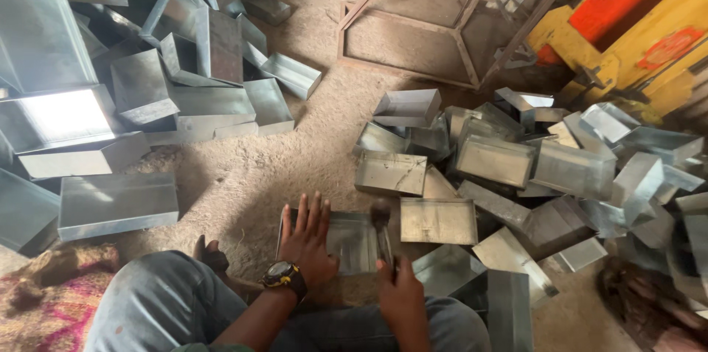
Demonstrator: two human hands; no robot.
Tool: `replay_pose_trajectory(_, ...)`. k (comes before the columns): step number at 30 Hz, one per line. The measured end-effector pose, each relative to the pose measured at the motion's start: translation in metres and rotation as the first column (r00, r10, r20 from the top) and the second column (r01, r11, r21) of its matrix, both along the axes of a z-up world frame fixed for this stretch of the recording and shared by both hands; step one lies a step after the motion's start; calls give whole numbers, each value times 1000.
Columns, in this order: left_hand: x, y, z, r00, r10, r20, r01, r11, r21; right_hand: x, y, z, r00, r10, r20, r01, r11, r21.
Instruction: The person straightens and flattens metal rectangular containers using a hammer while sitting on the floor next to a pile of similar objects.
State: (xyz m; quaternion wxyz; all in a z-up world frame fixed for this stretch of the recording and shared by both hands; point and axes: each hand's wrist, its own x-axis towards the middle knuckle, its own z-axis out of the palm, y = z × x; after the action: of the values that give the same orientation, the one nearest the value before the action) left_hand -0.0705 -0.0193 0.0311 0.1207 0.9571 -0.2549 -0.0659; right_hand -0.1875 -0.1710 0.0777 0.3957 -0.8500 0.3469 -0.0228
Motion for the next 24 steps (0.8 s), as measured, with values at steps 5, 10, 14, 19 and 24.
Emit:
replay_pose_trajectory(5, 9, -7, -8, 1000, -18, -18, 18, 1000, -7, -25, 6, 19, 983, -168, 78, 155, 977, 150)
replay_pose_trajectory(10, 4, -2, -13, 999, 2, 38, -2, 1000, -22, -22, 7, 8, 888, -295, 353, 162, 918, 361)
replay_pose_trajectory(14, -2, -1, -10, 998, 20, 61, -8, 982, -186, -3, -6, -30, 976, -118, 182, 118, 993, 9)
replay_pose_trajectory(19, 9, -17, 3, 1000, -1, -27, 0, 999, -45, -17, -24, -20, 977, -208, -41, 209, 978, 10)
replay_pose_trajectory(24, 64, -33, -11, 984, -73, 161, 95, 986, -136, -34, -10, 21, 880, -381, 284, 249, 879, 406)
